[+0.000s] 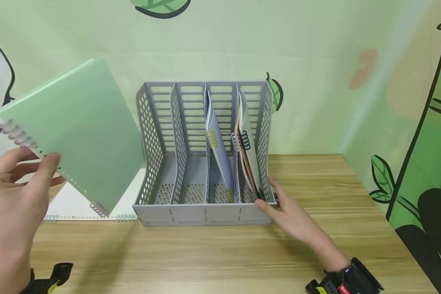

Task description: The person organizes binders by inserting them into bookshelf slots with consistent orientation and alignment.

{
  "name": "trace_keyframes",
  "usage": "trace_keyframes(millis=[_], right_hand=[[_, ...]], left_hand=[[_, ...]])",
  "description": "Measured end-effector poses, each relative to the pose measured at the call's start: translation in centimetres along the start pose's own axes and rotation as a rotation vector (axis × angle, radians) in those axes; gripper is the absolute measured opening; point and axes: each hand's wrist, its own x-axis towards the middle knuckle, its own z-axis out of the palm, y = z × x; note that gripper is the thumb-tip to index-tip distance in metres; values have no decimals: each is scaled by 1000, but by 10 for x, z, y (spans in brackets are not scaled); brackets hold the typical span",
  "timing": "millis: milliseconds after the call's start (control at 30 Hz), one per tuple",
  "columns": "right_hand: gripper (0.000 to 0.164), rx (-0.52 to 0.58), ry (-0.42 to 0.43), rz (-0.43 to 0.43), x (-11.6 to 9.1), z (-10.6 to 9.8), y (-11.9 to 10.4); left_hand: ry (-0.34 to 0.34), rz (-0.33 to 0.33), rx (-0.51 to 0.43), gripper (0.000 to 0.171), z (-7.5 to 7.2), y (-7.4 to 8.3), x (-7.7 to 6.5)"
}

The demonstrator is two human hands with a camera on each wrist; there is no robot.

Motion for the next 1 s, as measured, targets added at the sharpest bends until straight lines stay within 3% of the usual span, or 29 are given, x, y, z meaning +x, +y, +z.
trace_keyframes(millis=[200, 433, 533, 700, 800, 1000], right_hand=[[81, 10, -2, 0, 0, 0, 0], [81, 22, -2, -5, 1, 1, 1], [81, 29, 0, -8, 1, 0, 1], [81, 12, 9, -20, 1, 0, 0], [81, 5, 11, -27, 1, 0, 0], [81, 1, 11, -26, 0, 1, 1]], left_hand=[[35, 34, -4, 15, -7, 4, -2], [20, 85, 23, 14, -19, 6, -1], [6, 86, 19, 14, -23, 10, -2], [3, 27, 8, 16, -26, 16, -4], [-5, 40, 15, 18, -27, 19, -5], [44, 60, -106, 9, -21, 17, -7]])
